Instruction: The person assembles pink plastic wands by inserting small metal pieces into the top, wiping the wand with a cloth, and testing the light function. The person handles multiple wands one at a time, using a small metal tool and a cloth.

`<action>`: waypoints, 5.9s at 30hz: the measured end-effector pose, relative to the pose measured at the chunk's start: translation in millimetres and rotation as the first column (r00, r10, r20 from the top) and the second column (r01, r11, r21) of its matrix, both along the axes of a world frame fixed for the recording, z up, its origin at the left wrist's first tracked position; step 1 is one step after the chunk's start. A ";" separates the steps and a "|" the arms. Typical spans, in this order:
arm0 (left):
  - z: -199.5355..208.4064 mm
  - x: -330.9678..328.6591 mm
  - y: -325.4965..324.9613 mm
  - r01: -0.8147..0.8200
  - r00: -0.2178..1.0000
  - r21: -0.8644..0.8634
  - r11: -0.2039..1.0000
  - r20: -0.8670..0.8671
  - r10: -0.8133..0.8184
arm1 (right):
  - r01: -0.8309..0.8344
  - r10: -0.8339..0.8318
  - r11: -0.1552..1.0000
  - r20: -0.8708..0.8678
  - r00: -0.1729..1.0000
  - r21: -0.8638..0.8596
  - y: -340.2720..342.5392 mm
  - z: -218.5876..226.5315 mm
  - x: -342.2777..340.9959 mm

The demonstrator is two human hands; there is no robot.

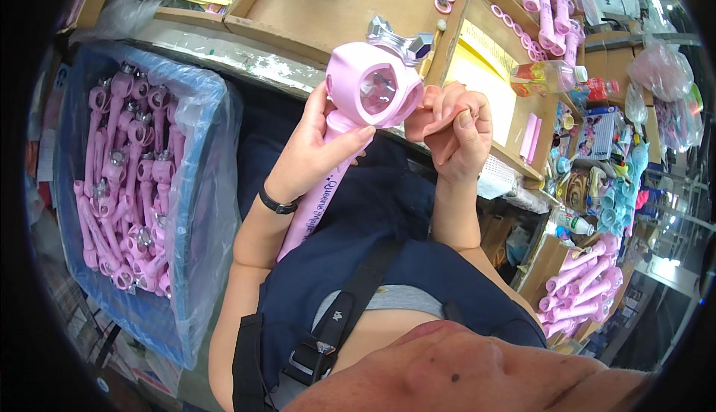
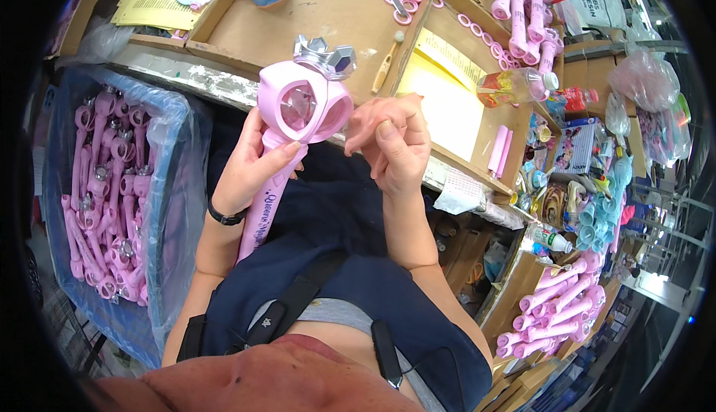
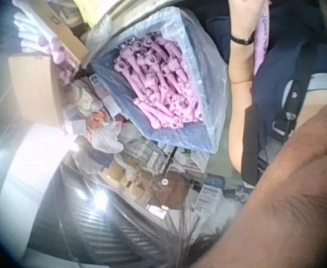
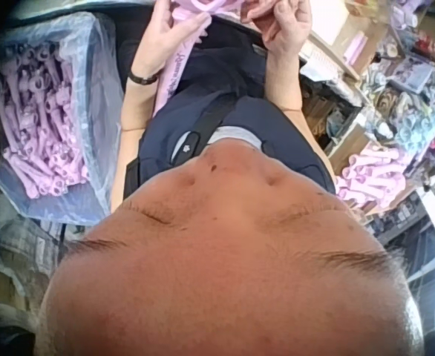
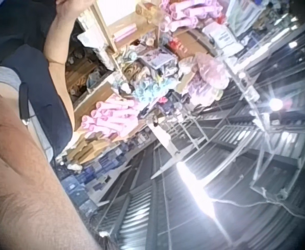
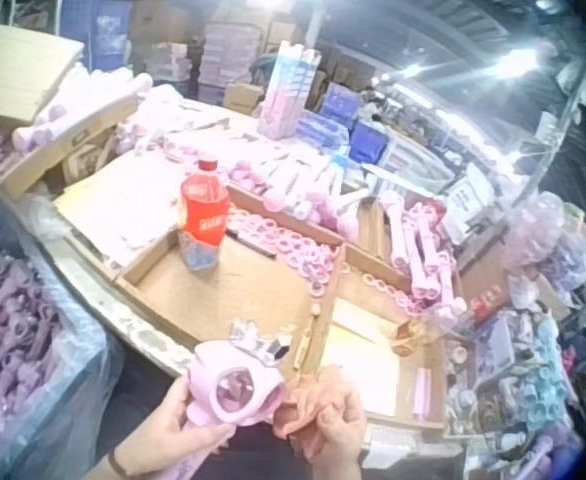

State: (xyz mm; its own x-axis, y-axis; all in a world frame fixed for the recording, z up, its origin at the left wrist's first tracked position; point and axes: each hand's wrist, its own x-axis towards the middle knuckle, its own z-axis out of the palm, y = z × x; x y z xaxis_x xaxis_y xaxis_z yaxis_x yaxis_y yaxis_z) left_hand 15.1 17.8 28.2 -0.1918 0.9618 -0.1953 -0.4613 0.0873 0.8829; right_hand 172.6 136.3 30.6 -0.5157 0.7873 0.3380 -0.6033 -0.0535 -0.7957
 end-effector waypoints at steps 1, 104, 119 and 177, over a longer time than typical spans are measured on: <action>0.3 0.2 -0.1 -0.009 1.000 0.006 1.000 -0.004 0.009 | 0.031 -0.035 0.998 0.087 0.996 0.048 -2.7 3.8 0.9; -19.8 9.4 -7.5 -0.002 0.998 0.008 1.000 -0.061 0.003 | -0.054 -0.720 0.169 0.161 0.675 0.984 -14.8 -6.2 -4.9; -13.4 -13.6 -9.9 -0.029 0.999 0.053 0.998 0.039 0.027 | 0.042 -0.097 0.982 0.298 0.950 0.186 19.2 -0.2 14.2; -40.3 -19.7 13.8 -0.247 0.957 0.210 0.946 0.204 0.205 | -0.377 0.444 0.885 0.742 0.502 -0.274 -92.2 -89.0 -6.0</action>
State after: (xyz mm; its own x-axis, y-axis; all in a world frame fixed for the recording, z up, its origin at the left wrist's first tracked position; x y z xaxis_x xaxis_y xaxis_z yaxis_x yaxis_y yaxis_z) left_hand -4.5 31.7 -12.2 -0.3921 0.9196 -0.0242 -0.5954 -0.2337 0.7687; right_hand 166.5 44.0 -58.4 -0.8190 0.4194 -0.3916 0.3366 -0.2015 -0.9198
